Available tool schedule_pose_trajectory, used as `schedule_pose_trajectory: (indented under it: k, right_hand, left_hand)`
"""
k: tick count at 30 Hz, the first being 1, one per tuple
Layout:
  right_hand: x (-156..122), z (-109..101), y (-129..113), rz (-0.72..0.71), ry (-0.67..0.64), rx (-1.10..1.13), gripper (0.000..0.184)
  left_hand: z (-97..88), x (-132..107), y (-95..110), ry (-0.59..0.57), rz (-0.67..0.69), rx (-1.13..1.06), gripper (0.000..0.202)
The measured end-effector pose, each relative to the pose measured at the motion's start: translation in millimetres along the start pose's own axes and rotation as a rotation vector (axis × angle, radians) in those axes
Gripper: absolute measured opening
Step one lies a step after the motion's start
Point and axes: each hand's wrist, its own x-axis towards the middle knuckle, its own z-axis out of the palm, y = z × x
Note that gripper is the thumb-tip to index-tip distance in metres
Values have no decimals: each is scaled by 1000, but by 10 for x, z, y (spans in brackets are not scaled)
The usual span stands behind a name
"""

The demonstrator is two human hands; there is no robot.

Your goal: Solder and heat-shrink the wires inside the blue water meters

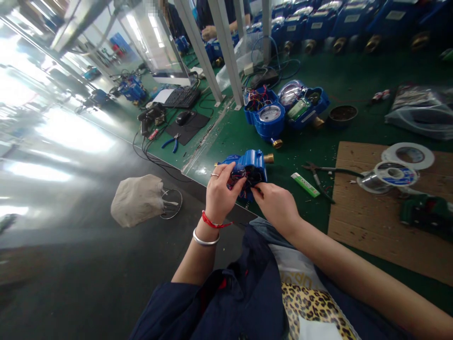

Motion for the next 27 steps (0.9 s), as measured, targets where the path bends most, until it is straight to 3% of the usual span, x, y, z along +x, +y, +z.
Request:
schedule_pose_trajectory:
  k: [6, 12, 19, 27]
  right_hand:
    - [145, 115, -99, 33, 19, -94, 25]
    - [148, 81, -116, 9, 48, -67, 26]
    - [-133, -42, 94, 38, 36, 211, 26]
    - [-110, 163, 92, 73, 86, 417, 20]
  left_hand:
    - [9, -5, -21, 14, 6, -15, 43]
    - [-2, -5, -19, 2, -1, -28, 43]
    - [-1, -5, -27, 4, -2, -50, 42]
    - [9, -4, -24, 1, -11, -58, 41]
